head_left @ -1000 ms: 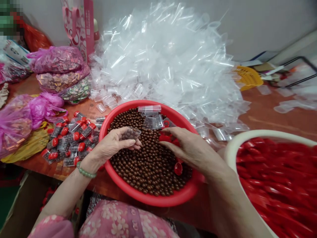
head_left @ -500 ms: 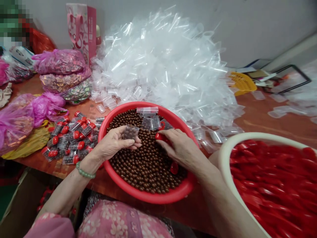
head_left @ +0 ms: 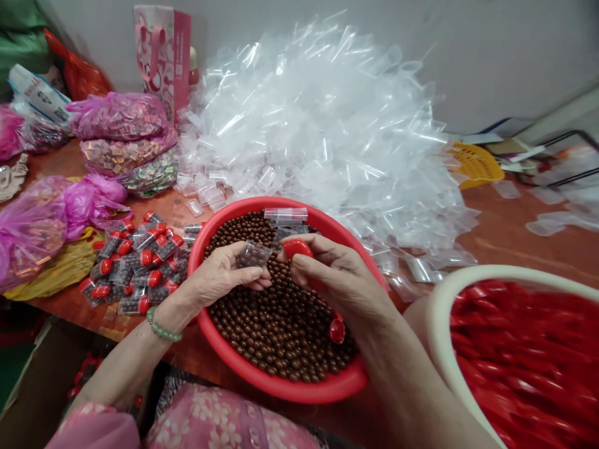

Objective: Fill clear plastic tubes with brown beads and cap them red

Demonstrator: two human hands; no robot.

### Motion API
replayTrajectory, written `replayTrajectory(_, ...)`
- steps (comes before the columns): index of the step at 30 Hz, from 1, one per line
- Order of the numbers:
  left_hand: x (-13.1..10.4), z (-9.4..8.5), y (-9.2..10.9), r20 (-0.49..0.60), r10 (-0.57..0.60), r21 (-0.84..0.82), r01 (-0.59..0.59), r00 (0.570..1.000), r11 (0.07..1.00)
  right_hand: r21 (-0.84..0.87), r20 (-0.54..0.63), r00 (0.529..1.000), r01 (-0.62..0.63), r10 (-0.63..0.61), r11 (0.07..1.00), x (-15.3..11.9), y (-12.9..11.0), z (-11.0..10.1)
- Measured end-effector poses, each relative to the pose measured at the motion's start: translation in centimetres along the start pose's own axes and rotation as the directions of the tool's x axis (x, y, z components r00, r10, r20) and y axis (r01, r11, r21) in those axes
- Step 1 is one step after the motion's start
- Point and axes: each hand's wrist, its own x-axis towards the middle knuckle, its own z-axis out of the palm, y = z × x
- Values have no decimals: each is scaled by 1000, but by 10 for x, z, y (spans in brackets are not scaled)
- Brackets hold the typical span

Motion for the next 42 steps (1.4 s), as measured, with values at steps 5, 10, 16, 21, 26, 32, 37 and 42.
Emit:
replayTrajectory(5,0,-2,0,-30,8,24,-7,1000,1000,31,-36,999,-22,23,999,5,3,-2)
replayTrajectory(10,6,2,-3,-116,40,147,-23,992,989,-29,-105,994,-15,12,999,8,7,4)
replayTrajectory(16,13,16,-4,-179,71,141,-46,981,989,110,-151,985,-68,84,992,6,13,14)
replayTrajectory(21,10,16,-4,-175,137,258,-89,975,962,205,-114,978,-148,173,968,3,15,14)
replayTrajectory(26,8,13,-7,-126,230,437,-154,965,886,218,-108,965,-210,238,953,-1,16,11)
replayTrajectory(32,11,12,-12,-80,228,374,-183,970,909,220,-152,956,-215,251,952,-4,16,11)
replayTrajectory(37,13,8,-9,-84,175,378,-131,981,917,163,-212,966,-116,150,980,-5,16,15)
replayTrajectory(42,11,9,-9,-40,18,322,-4,999,947,129,-242,969,-12,44,992,-4,17,16)
